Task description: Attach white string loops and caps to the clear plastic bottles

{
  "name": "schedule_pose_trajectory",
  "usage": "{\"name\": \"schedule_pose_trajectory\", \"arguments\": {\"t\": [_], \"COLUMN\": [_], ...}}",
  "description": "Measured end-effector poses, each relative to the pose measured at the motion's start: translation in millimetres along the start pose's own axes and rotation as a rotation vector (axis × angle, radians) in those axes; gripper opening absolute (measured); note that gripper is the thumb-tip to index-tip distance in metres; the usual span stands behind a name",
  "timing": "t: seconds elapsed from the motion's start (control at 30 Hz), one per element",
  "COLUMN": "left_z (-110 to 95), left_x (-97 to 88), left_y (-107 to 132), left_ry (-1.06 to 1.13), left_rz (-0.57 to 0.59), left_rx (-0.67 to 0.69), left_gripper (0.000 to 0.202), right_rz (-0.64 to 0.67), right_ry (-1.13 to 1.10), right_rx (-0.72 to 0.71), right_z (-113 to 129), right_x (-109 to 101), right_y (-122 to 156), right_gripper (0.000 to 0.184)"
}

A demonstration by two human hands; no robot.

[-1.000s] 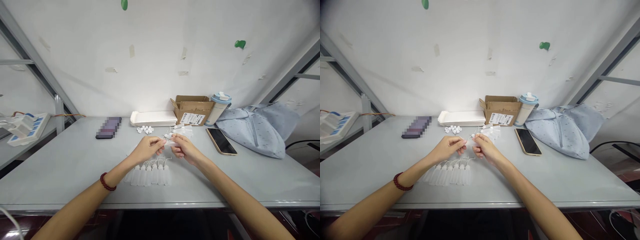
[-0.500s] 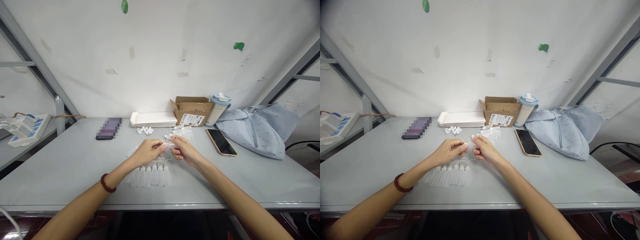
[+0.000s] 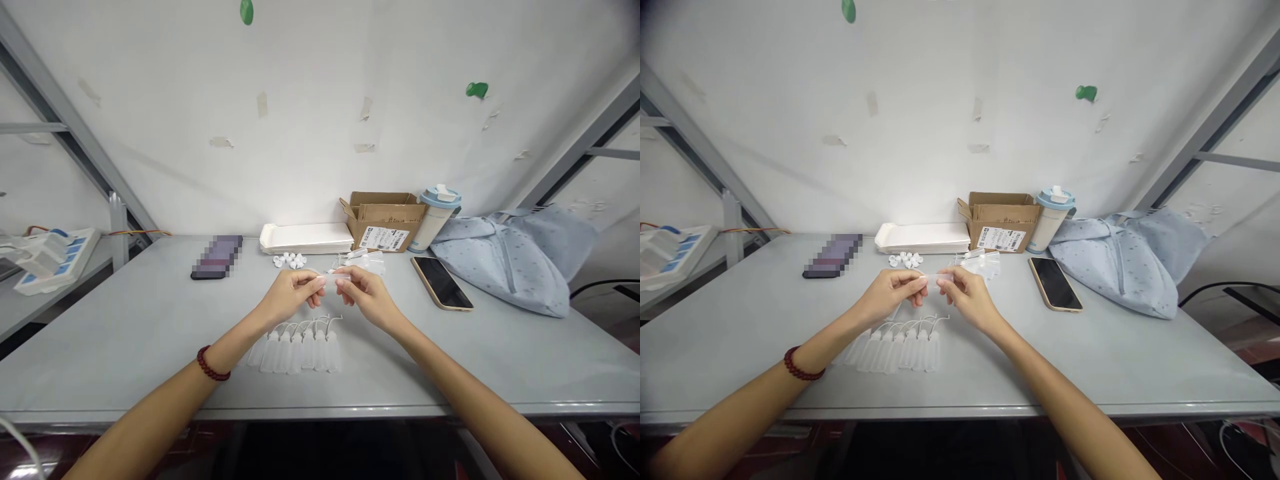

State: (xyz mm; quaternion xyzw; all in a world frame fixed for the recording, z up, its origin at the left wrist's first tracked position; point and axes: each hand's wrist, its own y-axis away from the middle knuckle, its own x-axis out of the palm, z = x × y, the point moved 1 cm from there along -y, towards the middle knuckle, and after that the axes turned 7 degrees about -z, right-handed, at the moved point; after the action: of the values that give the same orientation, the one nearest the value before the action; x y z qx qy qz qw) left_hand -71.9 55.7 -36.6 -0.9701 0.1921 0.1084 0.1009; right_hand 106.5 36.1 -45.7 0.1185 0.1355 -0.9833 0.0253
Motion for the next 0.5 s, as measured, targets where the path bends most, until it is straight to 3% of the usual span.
{"name": "schedule_pose_trajectory", "arguments": {"t": [0.23,0.5], "left_z": [-3.3,-2.2], "left_x": [3.7,1.9], "left_y": [5.0,1.0], "left_ry": [-0.322,-0.027], "left_rz": [-0.125,0.032], "left_rx": [0.232,-0.049], "left_gripper": [0.018,0.046], "right_rz": [0.039,0.054], "right_ry": [-0.123,-0.147], "right_rx": [0.064,0.04], "right_z": [-1.3,-0.5], "right_x": [-0.2,-0.6], "right_y": [-3.1,-2.7], "right_gripper": [0.031,0.035]}}
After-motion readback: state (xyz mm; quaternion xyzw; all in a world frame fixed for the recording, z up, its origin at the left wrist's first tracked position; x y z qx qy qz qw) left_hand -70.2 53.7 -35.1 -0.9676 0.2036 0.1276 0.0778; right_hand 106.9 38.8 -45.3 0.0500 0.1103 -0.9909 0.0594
